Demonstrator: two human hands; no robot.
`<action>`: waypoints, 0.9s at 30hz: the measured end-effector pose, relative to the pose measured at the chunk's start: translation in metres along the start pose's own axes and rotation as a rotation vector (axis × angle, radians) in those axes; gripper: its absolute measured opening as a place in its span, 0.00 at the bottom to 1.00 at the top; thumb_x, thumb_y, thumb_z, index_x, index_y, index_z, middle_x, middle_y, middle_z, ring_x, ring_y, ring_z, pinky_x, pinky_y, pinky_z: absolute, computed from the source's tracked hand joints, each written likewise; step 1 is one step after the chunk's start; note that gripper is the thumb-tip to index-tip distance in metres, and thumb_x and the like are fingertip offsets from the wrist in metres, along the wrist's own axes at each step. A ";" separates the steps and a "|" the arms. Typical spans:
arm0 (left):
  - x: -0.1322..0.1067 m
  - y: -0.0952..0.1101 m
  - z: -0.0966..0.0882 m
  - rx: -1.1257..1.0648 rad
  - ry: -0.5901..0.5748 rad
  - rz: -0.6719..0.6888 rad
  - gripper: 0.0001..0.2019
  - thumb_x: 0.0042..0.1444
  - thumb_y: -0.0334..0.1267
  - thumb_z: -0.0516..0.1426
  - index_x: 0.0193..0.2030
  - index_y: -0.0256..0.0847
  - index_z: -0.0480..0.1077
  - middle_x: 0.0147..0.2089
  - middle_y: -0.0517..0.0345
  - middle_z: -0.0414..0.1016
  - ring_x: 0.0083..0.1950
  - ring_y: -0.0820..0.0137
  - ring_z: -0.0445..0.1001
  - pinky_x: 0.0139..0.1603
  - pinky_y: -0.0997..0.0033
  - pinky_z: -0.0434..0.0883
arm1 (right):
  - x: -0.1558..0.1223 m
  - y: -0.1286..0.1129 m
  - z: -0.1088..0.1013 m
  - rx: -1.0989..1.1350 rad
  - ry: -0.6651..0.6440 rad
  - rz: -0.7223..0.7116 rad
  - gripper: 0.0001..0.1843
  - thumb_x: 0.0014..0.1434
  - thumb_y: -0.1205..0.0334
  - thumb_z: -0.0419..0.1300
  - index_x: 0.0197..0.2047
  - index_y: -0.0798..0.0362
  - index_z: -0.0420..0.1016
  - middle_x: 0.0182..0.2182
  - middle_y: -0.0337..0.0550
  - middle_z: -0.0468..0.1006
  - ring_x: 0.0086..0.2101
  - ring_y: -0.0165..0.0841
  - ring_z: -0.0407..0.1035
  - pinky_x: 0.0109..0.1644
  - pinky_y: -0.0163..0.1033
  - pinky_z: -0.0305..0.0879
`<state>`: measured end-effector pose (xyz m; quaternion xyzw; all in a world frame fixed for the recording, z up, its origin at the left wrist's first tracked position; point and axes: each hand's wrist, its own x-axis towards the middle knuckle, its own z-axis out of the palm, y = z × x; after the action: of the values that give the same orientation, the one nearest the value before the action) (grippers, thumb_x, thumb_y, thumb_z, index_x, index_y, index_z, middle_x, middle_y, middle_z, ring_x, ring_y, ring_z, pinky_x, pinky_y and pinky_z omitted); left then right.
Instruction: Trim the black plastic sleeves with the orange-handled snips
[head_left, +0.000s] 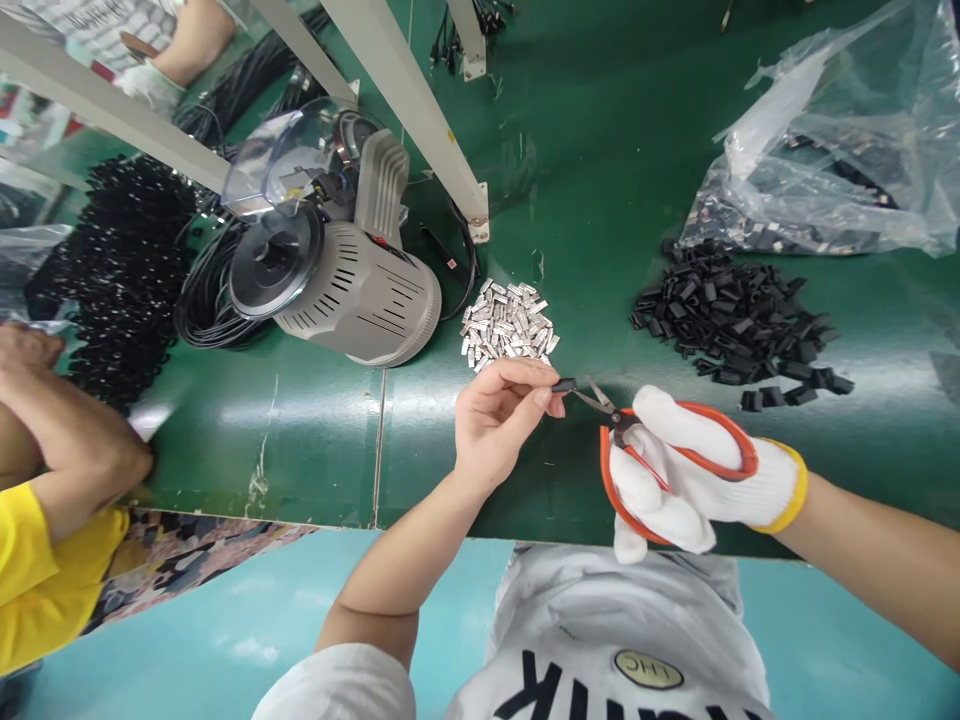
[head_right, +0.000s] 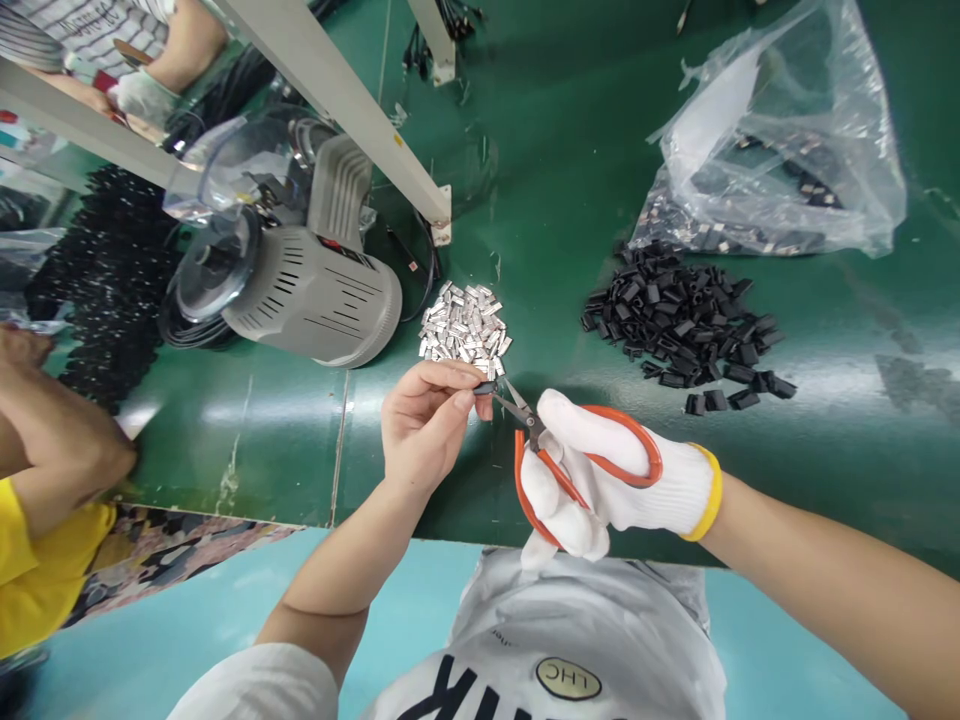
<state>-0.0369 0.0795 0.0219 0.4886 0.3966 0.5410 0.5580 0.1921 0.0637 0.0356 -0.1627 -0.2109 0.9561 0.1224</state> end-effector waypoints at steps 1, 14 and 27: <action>0.000 0.000 0.000 0.004 -0.002 0.004 0.05 0.61 0.37 0.68 0.42 0.41 0.79 0.43 0.54 0.80 0.32 0.74 0.79 0.35 0.71 0.79 | 0.000 0.000 -0.001 0.002 -0.008 -0.009 0.47 0.66 0.22 0.32 0.32 0.55 0.71 0.15 0.38 0.65 0.18 0.30 0.63 0.45 0.48 0.77; -0.001 0.011 0.002 0.196 -0.076 0.235 0.11 0.64 0.29 0.64 0.51 0.42 0.74 0.43 0.55 0.81 0.36 0.74 0.82 0.37 0.74 0.80 | -0.002 -0.008 0.007 -0.102 0.022 0.044 0.41 0.67 0.24 0.41 0.33 0.54 0.70 0.15 0.38 0.64 0.25 0.33 0.71 0.39 0.41 0.76; -0.003 0.006 -0.004 0.251 -0.096 0.203 0.15 0.64 0.32 0.65 0.54 0.44 0.69 0.40 0.57 0.81 0.35 0.72 0.82 0.38 0.70 0.80 | -0.002 -0.033 0.011 -0.576 0.261 0.124 0.18 0.63 0.50 0.56 0.33 0.57 0.76 0.24 0.43 0.77 0.24 0.29 0.71 0.30 0.33 0.66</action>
<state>-0.0422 0.0770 0.0268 0.6173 0.3825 0.5170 0.4533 0.1958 0.0883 0.0601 -0.3246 -0.4449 0.8338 0.0389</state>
